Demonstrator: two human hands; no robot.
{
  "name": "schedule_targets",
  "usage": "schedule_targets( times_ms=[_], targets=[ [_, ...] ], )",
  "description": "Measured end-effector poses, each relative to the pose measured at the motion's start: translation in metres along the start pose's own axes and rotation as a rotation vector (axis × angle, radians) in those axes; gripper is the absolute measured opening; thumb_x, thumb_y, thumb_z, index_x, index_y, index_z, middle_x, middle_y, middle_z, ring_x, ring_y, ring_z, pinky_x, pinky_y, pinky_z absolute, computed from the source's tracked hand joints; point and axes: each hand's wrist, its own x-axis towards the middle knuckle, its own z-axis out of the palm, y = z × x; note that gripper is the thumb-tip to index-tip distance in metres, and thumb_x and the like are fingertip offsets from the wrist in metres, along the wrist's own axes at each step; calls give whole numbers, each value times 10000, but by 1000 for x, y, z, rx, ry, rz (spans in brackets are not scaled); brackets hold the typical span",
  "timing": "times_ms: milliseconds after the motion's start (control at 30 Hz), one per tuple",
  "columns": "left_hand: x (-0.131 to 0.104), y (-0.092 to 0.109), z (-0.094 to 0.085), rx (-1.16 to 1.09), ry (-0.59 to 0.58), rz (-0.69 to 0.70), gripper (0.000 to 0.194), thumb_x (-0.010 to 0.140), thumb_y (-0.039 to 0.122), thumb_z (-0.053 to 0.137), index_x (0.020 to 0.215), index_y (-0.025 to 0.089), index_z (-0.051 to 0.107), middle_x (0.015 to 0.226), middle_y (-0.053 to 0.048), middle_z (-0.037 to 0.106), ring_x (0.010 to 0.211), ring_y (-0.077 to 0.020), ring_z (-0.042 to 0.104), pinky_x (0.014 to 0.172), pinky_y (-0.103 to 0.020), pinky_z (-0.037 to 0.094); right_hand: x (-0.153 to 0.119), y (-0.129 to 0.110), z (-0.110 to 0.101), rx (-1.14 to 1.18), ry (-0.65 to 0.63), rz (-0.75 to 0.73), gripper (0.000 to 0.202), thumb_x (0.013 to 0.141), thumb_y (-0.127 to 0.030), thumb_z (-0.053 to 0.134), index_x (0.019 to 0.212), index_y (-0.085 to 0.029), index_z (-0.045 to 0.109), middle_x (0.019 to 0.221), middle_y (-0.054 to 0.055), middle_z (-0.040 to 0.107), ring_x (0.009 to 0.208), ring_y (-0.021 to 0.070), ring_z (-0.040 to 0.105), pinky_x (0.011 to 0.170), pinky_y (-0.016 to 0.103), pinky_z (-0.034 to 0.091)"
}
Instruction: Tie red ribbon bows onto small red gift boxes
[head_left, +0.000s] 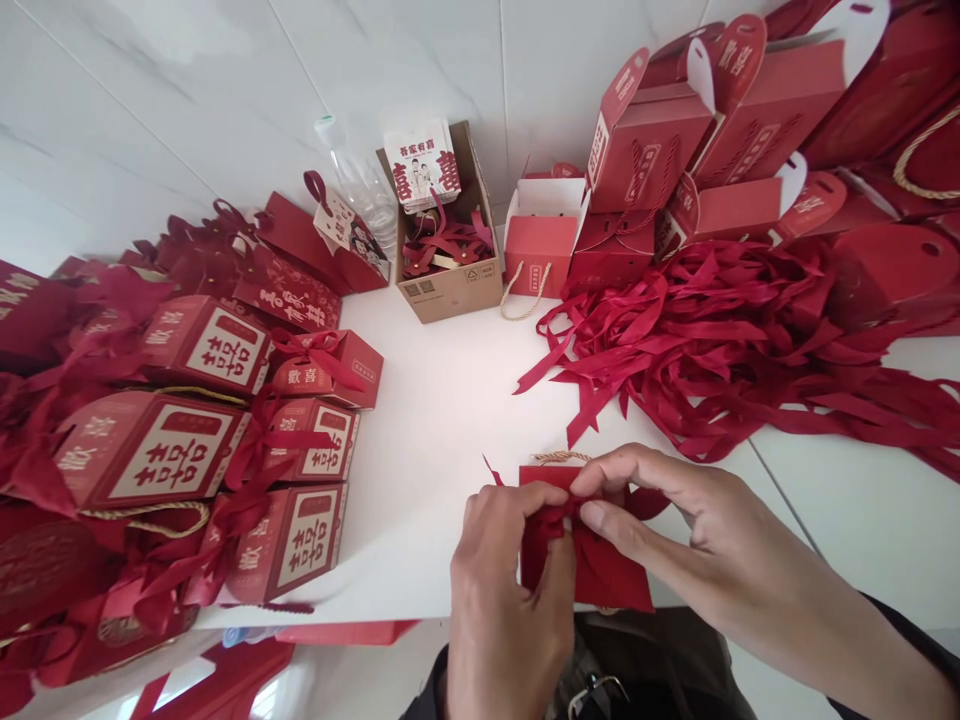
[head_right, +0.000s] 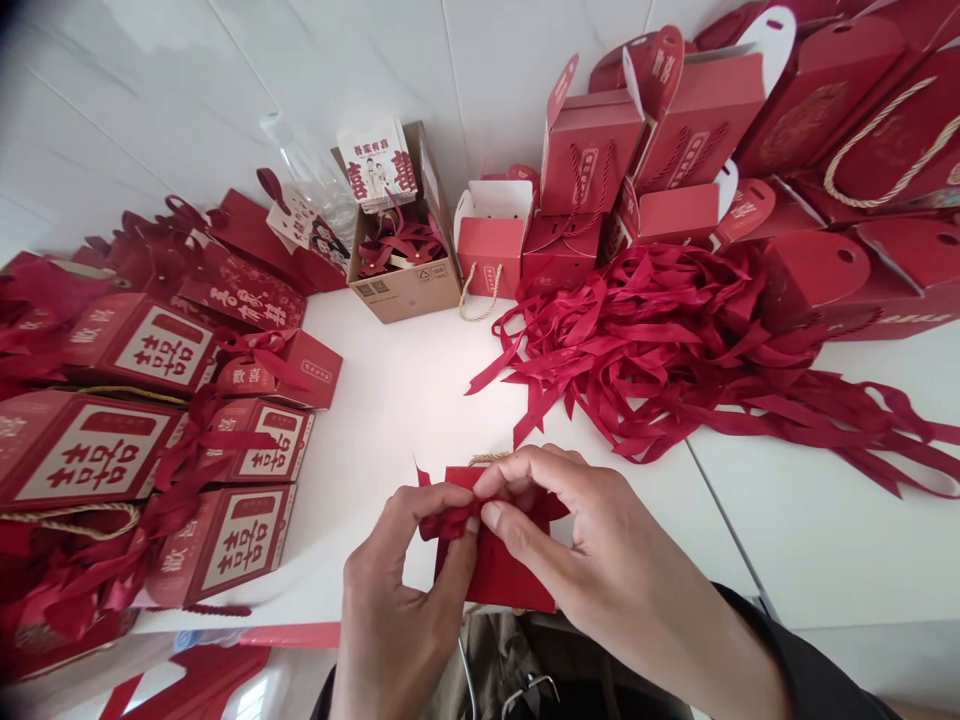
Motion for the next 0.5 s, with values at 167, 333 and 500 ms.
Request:
schedule_targets(
  times_ms=[167,333,500],
  targets=[
    [-1,-12,4,119,79,299,302,912,-16,579,1032,259,618,920,4,734,826,-152,660,739,-263,526,-3,4,-3,-22,-11,21,304,1035,-526,552,1179,-337,742,1173,28,808,1040,232,781,626,242,649],
    [-1,-20,7,146,158,537,338,888,-72,596,1055,221,626,1117,-56,726,1004,-185,653,847,-322,560,-2,1,-5,-143,-42,-38,316,1035,-529,549,1201,-351,751,1241,26,790,1061,221,771,624,240,645],
    [-1,-23,8,217,275,569,298,873,-50,643,1031,203,630,1175,-79,679,1065,-210,632,872,-361,561,2,-3,-8,-249,-93,-100,298,1041,-522,531,1027,-336,763,1248,20,783,1097,229,751,703,272,650]
  ],
)
